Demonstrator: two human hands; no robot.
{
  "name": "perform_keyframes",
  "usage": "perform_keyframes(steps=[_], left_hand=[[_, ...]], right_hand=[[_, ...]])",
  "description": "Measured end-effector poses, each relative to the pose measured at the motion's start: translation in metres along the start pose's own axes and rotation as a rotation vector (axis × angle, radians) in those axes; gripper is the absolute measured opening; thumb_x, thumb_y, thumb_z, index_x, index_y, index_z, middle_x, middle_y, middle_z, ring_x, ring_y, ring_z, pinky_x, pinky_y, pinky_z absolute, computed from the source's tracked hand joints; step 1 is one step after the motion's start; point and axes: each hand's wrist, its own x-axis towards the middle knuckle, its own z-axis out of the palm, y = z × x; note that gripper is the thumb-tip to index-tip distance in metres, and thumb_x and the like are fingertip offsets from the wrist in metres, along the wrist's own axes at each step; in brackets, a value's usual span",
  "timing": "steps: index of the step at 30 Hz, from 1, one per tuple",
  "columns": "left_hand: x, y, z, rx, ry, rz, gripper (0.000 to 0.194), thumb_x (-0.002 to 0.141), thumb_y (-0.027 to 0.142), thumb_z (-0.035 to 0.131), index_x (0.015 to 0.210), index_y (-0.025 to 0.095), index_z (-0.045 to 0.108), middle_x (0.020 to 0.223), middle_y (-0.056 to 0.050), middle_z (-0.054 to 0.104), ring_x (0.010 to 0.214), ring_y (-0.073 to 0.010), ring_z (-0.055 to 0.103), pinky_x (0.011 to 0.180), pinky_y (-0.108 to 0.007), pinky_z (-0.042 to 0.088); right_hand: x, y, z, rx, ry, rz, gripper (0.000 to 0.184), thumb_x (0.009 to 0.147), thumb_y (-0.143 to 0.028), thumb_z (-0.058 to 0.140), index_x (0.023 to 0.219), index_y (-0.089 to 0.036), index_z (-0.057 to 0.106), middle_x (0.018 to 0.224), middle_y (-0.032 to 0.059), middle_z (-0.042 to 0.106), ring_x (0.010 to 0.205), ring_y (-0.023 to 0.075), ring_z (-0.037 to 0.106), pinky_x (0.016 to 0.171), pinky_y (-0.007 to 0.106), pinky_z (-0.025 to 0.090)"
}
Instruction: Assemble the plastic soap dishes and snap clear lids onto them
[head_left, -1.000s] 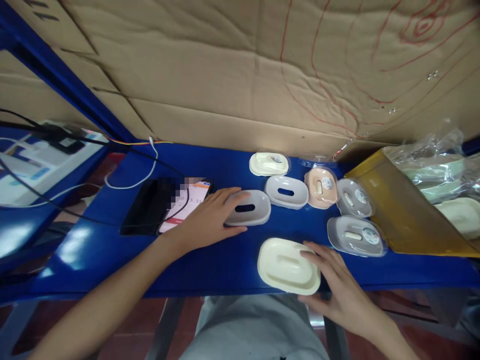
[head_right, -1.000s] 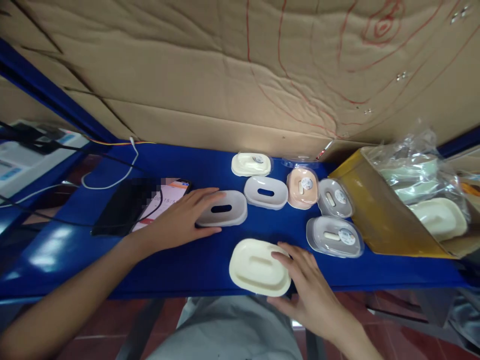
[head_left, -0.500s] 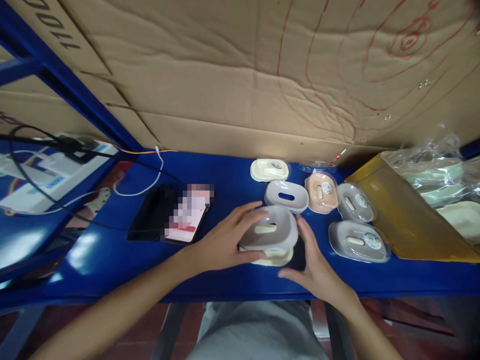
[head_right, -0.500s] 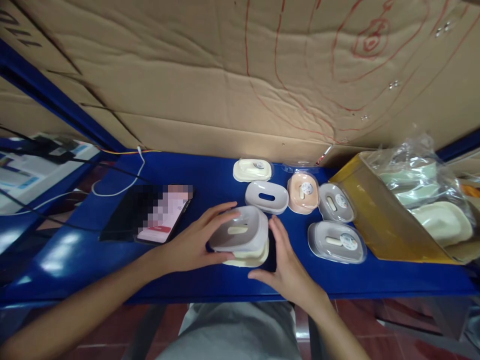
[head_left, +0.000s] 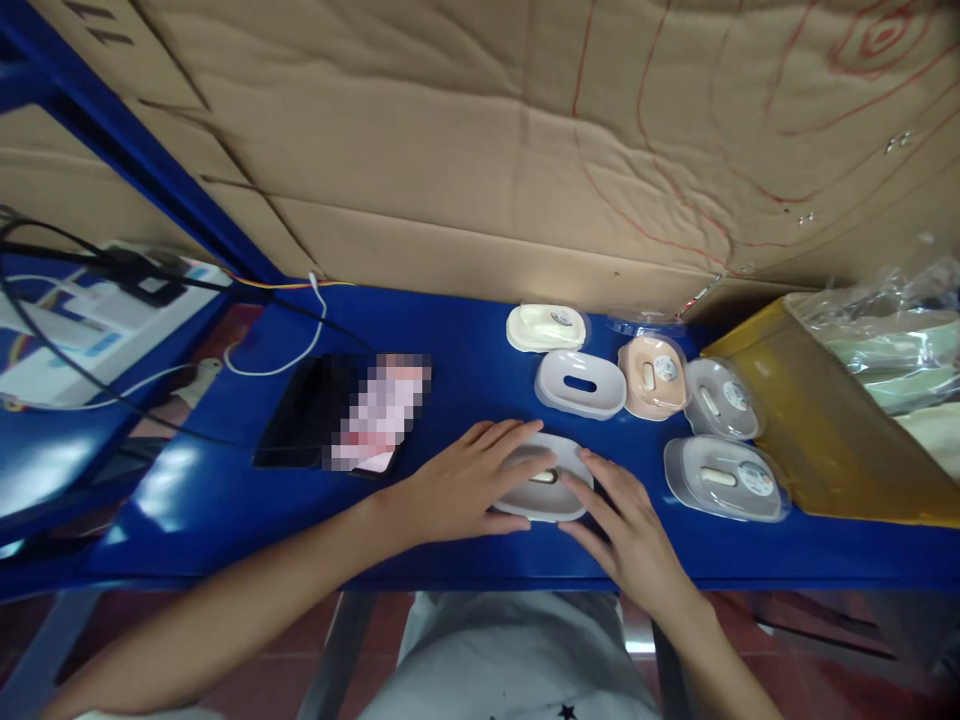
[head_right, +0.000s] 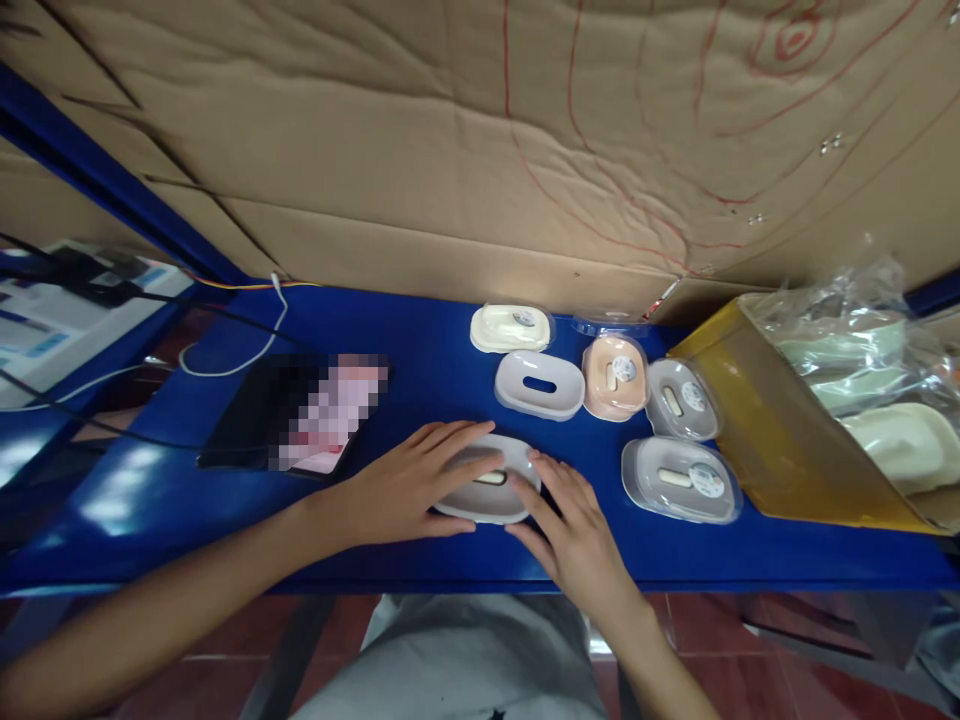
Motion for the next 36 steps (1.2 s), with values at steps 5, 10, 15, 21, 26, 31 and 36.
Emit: perform_keyframes(steps=[5,10,15,21,26,31,36], left_hand=[[0.000,0.003,0.000,0.018,0.003,-0.016,0.067,0.096,0.046,0.083,0.153,0.023,0.056,0.172,-0.024,0.040,0.151,-0.0443,0.051,0.119,-0.062,0.048],[-0.001,0.006,0.002,0.054,0.010,0.006,0.065,0.098,0.040,0.079,0.154,0.020,0.056,0.175,-0.024,0.036,0.159,-0.0439,0.043,0.127,-0.061,0.039],[0.000,0.007,0.008,0.120,0.017,0.044,0.062,0.101,0.042,0.071,0.156,0.017,0.054,0.175,-0.024,0.037,0.166,-0.0409,0.031,0.134,-0.061,0.025],[0.000,0.009,0.003,0.133,0.009,0.073,0.064,0.098,0.040,0.074,0.155,0.016,0.055,0.174,-0.025,0.038,0.160,-0.0421,0.040,0.127,-0.056,0.036],[-0.002,0.020,-0.001,0.072,-0.023,0.234,0.070,0.091,0.060,0.081,0.145,0.019,0.063,0.161,-0.021,0.055,0.137,-0.0380,0.058,0.112,-0.048,0.049],[-0.005,0.032,0.009,0.123,0.018,0.387,0.071,0.095,0.070,0.071,0.143,0.018,0.064,0.156,-0.021,0.059,0.128,-0.0345,0.061,0.103,-0.046,0.053],[-0.007,0.032,0.015,0.114,0.041,0.380,0.072,0.097,0.070,0.069,0.146,0.018,0.061,0.156,-0.020,0.059,0.133,-0.0353,0.058,0.104,-0.046,0.052]], right_hand=[[-0.013,0.021,-0.040,-0.123,-0.047,0.025,0.076,0.109,-0.041,0.064,0.175,-0.028,0.030,0.174,0.0174,0.044,0.158,0.0375,0.047,0.124,0.065,0.046],[-0.063,0.074,-0.083,-0.344,0.045,0.317,0.079,0.107,-0.064,0.056,0.175,-0.034,0.031,0.175,0.0181,0.043,0.157,0.0490,0.045,0.120,0.077,0.038],[-0.098,0.101,-0.086,-0.440,-0.080,0.427,0.081,0.105,-0.070,0.050,0.176,-0.036,0.028,0.173,0.0193,0.044,0.150,0.0530,0.048,0.104,0.072,0.050],[-0.060,0.094,-0.087,-0.306,-0.178,0.278,0.076,0.103,-0.063,0.062,0.171,-0.046,0.034,0.169,0.0098,0.051,0.140,0.0425,0.057,0.103,0.059,0.051],[-0.011,0.082,-0.068,-0.152,-0.175,0.157,0.079,0.106,-0.054,0.064,0.175,-0.043,0.026,0.169,0.0132,0.046,0.153,0.0392,0.049,0.114,0.060,0.048],[0.037,0.053,-0.033,-0.183,-0.125,-0.016,0.081,0.108,-0.054,0.061,0.176,-0.030,0.025,0.169,0.0192,0.047,0.154,0.0403,0.046,0.117,0.061,0.046],[0.091,0.027,-0.006,-0.252,-0.082,-0.327,0.051,0.110,-0.042,0.061,0.157,-0.023,0.057,0.152,0.0173,0.066,0.141,0.0354,0.058,0.117,0.054,0.045]])
